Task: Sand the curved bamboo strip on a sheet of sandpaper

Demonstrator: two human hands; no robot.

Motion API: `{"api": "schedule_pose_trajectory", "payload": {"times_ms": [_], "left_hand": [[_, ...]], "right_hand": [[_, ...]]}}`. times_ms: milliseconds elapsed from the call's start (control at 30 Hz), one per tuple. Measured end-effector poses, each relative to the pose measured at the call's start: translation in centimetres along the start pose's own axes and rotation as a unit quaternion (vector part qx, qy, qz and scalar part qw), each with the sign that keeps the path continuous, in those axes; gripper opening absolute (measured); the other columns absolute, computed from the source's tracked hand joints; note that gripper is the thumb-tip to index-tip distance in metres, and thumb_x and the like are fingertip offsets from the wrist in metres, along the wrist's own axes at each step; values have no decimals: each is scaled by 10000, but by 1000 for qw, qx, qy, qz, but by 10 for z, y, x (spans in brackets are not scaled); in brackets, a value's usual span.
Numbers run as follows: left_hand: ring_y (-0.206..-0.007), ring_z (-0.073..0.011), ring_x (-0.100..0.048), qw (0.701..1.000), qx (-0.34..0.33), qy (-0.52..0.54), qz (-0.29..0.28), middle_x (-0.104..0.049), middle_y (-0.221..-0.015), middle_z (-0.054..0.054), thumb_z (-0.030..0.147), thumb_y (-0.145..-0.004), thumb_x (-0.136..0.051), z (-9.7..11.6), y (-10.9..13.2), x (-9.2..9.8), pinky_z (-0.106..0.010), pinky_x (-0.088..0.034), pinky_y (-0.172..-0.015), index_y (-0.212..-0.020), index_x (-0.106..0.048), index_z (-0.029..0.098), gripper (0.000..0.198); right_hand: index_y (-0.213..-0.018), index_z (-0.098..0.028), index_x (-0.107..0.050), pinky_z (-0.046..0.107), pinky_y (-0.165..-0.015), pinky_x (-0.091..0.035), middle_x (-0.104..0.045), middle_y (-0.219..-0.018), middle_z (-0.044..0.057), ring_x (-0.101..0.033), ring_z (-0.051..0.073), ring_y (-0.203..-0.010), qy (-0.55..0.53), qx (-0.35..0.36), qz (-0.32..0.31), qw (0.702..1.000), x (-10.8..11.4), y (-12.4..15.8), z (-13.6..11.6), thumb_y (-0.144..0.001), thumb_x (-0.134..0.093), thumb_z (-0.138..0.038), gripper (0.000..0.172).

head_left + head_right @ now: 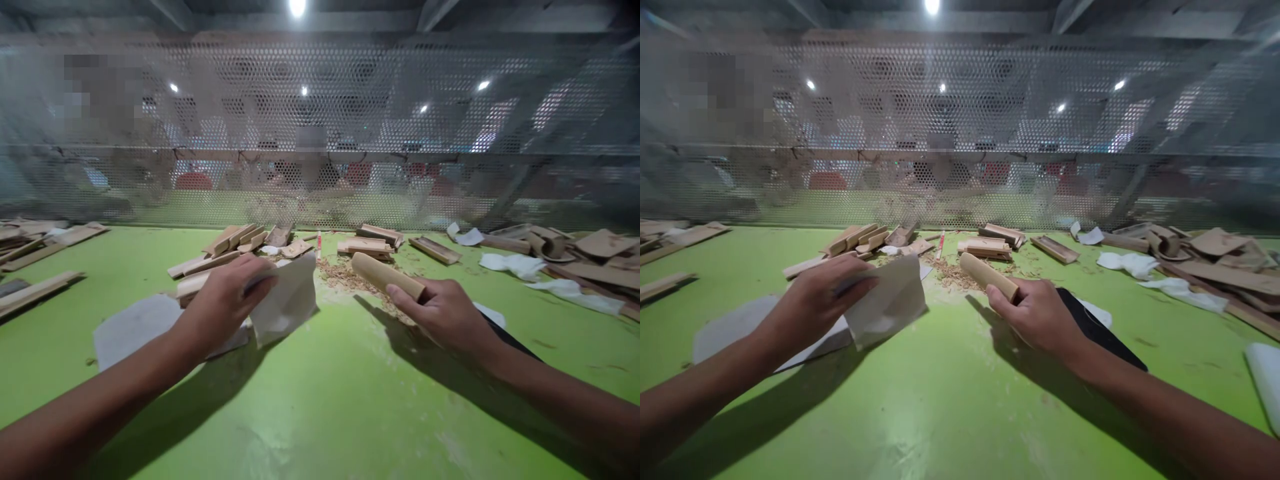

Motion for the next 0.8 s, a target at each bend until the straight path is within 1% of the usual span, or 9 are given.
{"api": "schedule_pose_trajectory", "payload": {"times_ms": [33,133,167,300,467,567,633,733,800], "left_hand": [[-788,-222,-607,1000,3,-2,-2,-646,-861,-22,300,-994,-505,-2,0,0,-333,-477,-710,-864,-599,245,170],[-821,-226,-611,999,6,-14,43,-656,-903,-29,301,-1002,-516,-4,-1,8,-336,-472,-733,-930,-623,234,146],[-822,-224,-610,999,3,-13,48,-655,-903,-28,296,-1005,-521,-4,-1,9,-331,-470,-734,-941,-625,229,140],[-787,-212,-610,1000,-12,-12,1,-638,-861,-29,265,-1003,-494,-2,0,2,-313,-472,-712,-900,-620,215,171],[-873,-216,-643,998,-13,-41,51,-675,-975,-43,262,-1022,-497,0,2,6,-307,-493,-770,-968,-639,221,157],[-853,-200,-647,998,-47,-30,21,-666,-965,-37,226,-1031,-486,5,2,4,-294,-496,-766,-976,-644,213,167],[-845,-191,-644,997,-59,-32,29,-658,-959,-34,204,-1037,-486,9,3,6,-287,-491,-762,-983,-643,206,165],[-864,-193,-642,996,-53,-34,57,-659,-972,-35,206,-1039,-499,9,3,9,-290,-486,-769,-1000,-640,208,146],[-832,-201,-636,998,-41,-26,28,-655,-925,-33,222,-1024,-492,6,2,5,-299,-485,-746,-959,-635,215,157]], "right_hand": [[-552,-220,-539,294,-383,-248,-418,-462,-11,-368,134,-398,2,-2,-1,1000,0,0,0,-919,-536,-606,533],[-545,-225,-525,290,-382,-243,-401,-464,-16,-353,131,-406,6,6,3,1000,1,0,-2,-915,-534,-600,527],[-541,-228,-514,289,-383,-242,-401,-467,-16,-354,131,-410,6,10,5,1000,2,0,-3,-912,-539,-595,522],[-528,-232,-495,293,-383,-259,-434,-448,-11,-383,137,-391,-2,-1,-1,1000,2,1,-3,-911,-546,-596,530],[-524,-231,-493,282,-366,-255,-438,-433,-12,-380,133,-380,-2,0,0,1000,1,1,0,-904,-545,-627,552],[-514,-227,-484,275,-359,-239,-420,-436,-14,-361,125,-388,4,8,8,1000,1,1,0,-909,-544,-619,560],[-523,-224,-492,278,-357,-237,-417,-439,-14,-357,123,-388,3,8,7,1000,1,1,-1,-911,-543,-614,553],[-520,-229,-477,286,-360,-231,-408,-435,-16,-353,122,-383,-1,11,10,1000,1,1,-3,-904,-545,-603,541],[-517,-233,-475,291,-367,-237,-412,-432,-16,-366,127,-384,-5,8,10,1000,2,1,-5,-898,-549,-602,535]]}}
Point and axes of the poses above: each hand's wrist, its own y-axis away from the middle knuckle, its own x-axis out of the back of the hand, z = x × y, the point moved 6 cm from there along -y, towards the middle knuckle
